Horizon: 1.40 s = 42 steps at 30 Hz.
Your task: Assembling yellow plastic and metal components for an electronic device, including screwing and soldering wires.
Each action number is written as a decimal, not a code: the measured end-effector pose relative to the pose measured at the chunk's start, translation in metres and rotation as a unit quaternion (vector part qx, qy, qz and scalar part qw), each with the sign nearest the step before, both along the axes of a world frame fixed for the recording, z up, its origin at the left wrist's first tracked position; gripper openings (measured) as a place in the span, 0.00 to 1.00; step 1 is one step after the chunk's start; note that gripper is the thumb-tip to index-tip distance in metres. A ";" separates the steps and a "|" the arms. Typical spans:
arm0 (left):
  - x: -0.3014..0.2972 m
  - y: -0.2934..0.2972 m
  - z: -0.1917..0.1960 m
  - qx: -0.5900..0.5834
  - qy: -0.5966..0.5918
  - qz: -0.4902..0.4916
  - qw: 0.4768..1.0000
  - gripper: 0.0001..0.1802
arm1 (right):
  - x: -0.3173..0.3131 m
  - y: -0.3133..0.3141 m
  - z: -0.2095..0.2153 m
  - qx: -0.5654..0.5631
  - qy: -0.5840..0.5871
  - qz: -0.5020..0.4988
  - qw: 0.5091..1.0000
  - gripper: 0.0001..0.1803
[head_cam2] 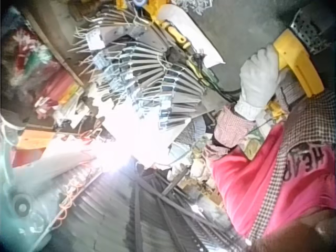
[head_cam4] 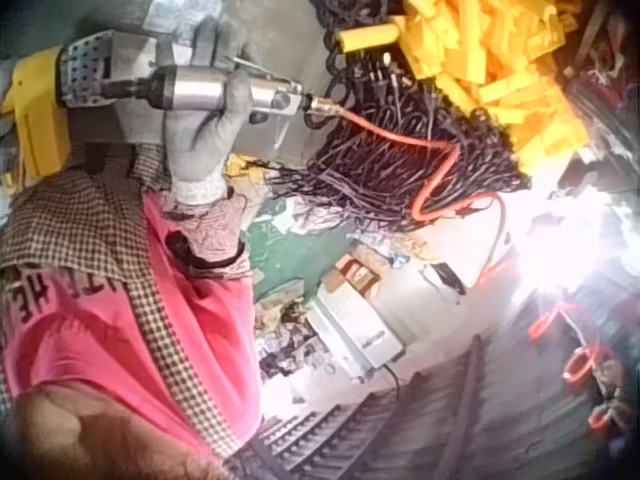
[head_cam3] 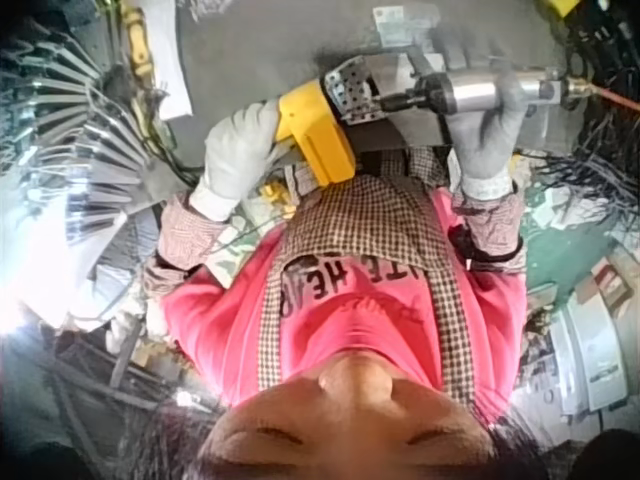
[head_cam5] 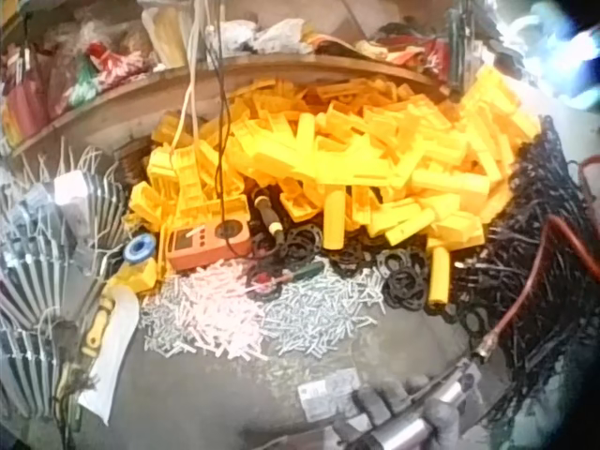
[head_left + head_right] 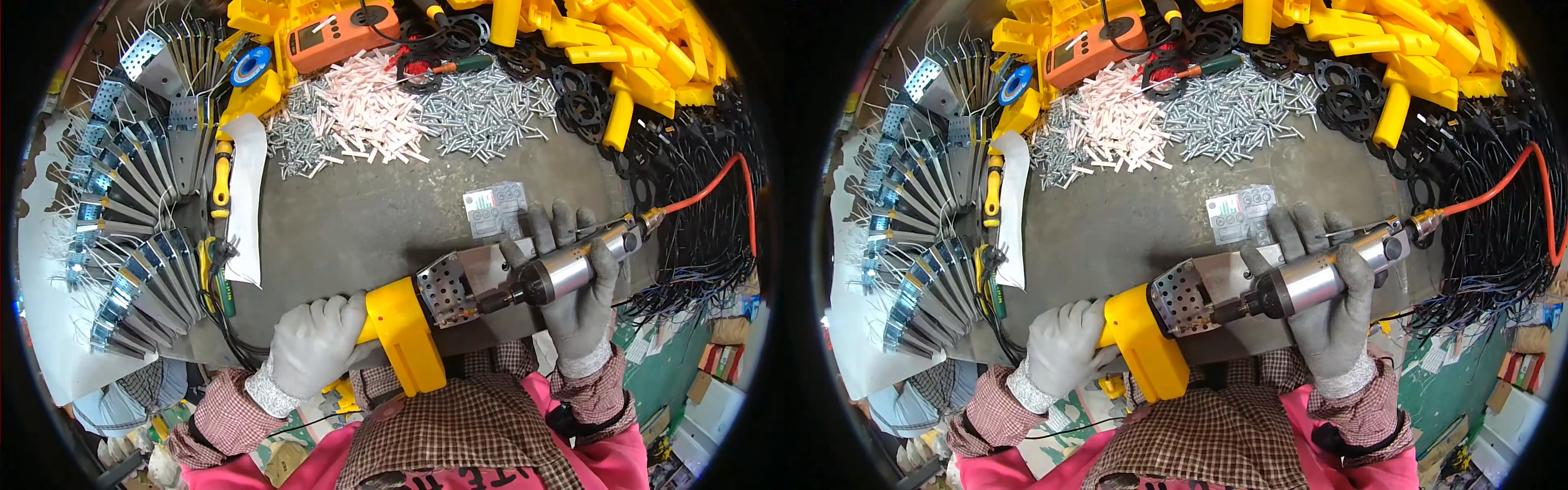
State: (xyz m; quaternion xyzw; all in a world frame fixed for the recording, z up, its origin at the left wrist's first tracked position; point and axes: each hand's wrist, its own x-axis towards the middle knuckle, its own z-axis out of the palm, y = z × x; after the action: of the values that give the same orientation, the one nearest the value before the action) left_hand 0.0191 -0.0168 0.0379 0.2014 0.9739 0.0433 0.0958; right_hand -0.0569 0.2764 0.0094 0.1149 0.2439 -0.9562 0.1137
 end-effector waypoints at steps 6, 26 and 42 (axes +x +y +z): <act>0.001 -0.001 0.000 0.005 -0.006 -0.001 1.000 0.37 | 0.000 -0.001 -0.003 -0.011 -0.012 -0.005 1.000 0.22; 0.010 0.000 0.004 0.034 0.008 0.030 0.999 0.34 | -0.029 0.034 -0.002 -0.106 0.023 0.081 0.991 0.32; 0.051 0.053 -0.027 0.845 -0.292 0.356 0.273 0.24 | -0.070 -0.324 0.038 0.464 0.852 0.191 0.152 0.09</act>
State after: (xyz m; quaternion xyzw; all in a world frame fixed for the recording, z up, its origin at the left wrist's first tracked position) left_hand 0.0703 0.0361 0.0106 -0.2230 0.2729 0.9275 0.1245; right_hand -0.1264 -0.0475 0.0471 -0.7908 0.5993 -0.1087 -0.0606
